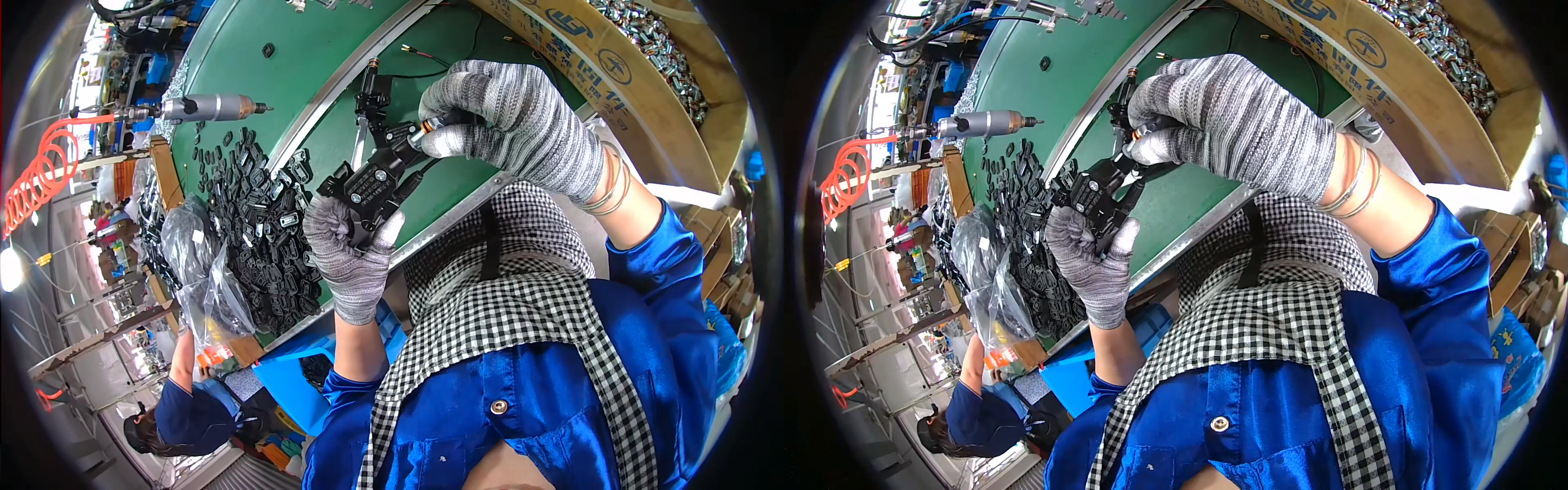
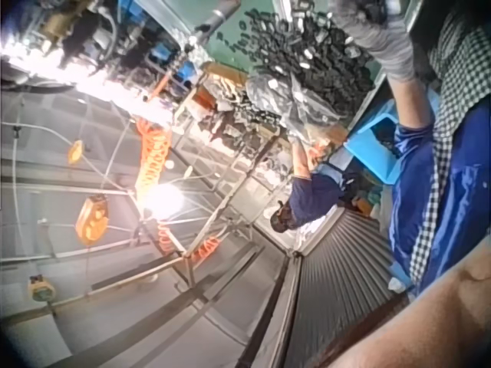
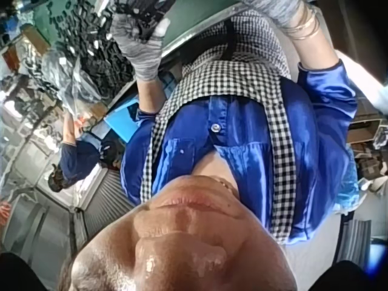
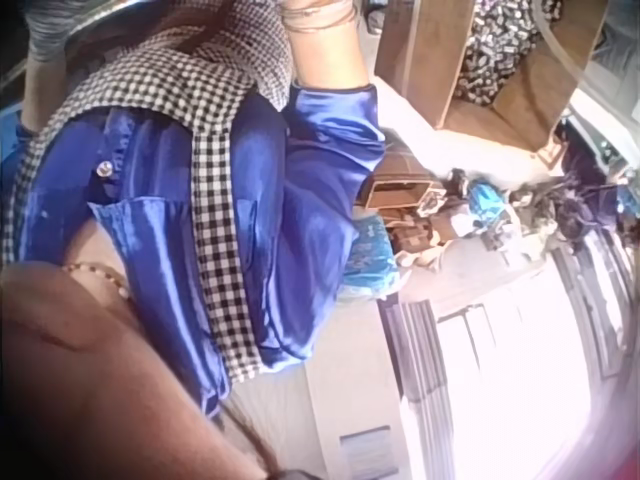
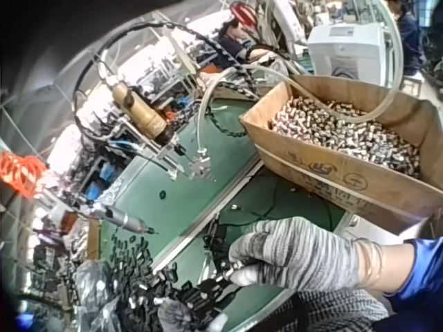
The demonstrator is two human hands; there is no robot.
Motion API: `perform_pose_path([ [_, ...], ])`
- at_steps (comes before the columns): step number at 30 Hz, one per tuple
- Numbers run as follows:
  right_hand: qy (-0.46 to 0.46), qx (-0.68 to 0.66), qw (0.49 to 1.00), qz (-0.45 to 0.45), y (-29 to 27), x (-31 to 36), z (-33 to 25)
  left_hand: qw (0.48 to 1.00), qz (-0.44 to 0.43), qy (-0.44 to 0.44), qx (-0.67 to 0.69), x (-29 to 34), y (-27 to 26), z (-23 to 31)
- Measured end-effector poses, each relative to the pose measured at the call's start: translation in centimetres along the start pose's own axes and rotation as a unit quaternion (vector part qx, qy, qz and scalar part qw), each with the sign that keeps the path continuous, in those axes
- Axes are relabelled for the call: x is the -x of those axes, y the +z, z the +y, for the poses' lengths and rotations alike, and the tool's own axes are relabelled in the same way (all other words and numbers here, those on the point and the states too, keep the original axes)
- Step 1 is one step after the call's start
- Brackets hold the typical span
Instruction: Assembling small mechanical components at a factory workstation using manual assembly and industrial tools.
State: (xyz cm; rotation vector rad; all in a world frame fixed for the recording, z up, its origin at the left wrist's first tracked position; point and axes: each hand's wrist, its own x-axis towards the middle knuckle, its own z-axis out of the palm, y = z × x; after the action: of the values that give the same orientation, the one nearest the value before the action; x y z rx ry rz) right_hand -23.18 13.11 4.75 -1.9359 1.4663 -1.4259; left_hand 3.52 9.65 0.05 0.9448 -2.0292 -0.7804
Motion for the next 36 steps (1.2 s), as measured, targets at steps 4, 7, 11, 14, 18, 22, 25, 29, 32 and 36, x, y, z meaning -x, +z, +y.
perform_pose_path([
  [4, -0.023, -0.001, 1.000, -0.011, 0.3, 0.2, 0.5, 0.997, 0.024, -0.030, 0.072, 0.4, 0.1, -0.1],
  [7, -0.019, -0.006, 0.999, -0.027, 0.4, 0.3, 1.0, 0.997, 0.033, -0.023, 0.060, 0.2, 0.5, -0.3],
  [11, -0.031, 0.027, 0.999, -0.024, 0.4, -0.1, 0.6, 0.998, 0.055, -0.016, 0.034, 0.1, 0.1, 0.4],
  [14, 0.003, 0.020, 0.998, -0.054, 0.3, -0.6, 0.9, 1.000, 0.020, 0.002, 0.011, -0.2, -0.2, -0.5],
  [18, 0.005, 0.070, 0.996, -0.052, 0.7, -0.4, 1.1, 1.000, 0.016, -0.012, 0.019, -0.2, -0.1, -0.6],
  [22, 0.066, 0.036, 0.997, -0.010, 2.0, 0.0, 0.9, 0.999, 0.013, -0.008, 0.046, -0.3, 0.0, 0.0],
  [25, 0.103, 0.013, 0.994, -0.038, 2.1, 0.5, 1.4, 0.999, 0.023, 0.008, 0.048, -0.3, 0.3, 0.1],
  [29, 0.137, -0.120, 0.983, 0.003, 2.1, 0.4, 0.6, 0.988, 0.065, -0.003, 0.144, -0.6, 1.0, 0.4],
  [32, 0.111, -0.163, 0.980, 0.012, 1.6, 0.2, 0.6, 0.999, 0.029, 0.004, -0.015, -0.3, -0.2, -0.3],
  [36, 0.060, -0.077, 0.995, 0.015, 2.0, 0.0, 1.0, 0.997, 0.017, -0.017, 0.075, -0.8, 0.2, -0.1],
])
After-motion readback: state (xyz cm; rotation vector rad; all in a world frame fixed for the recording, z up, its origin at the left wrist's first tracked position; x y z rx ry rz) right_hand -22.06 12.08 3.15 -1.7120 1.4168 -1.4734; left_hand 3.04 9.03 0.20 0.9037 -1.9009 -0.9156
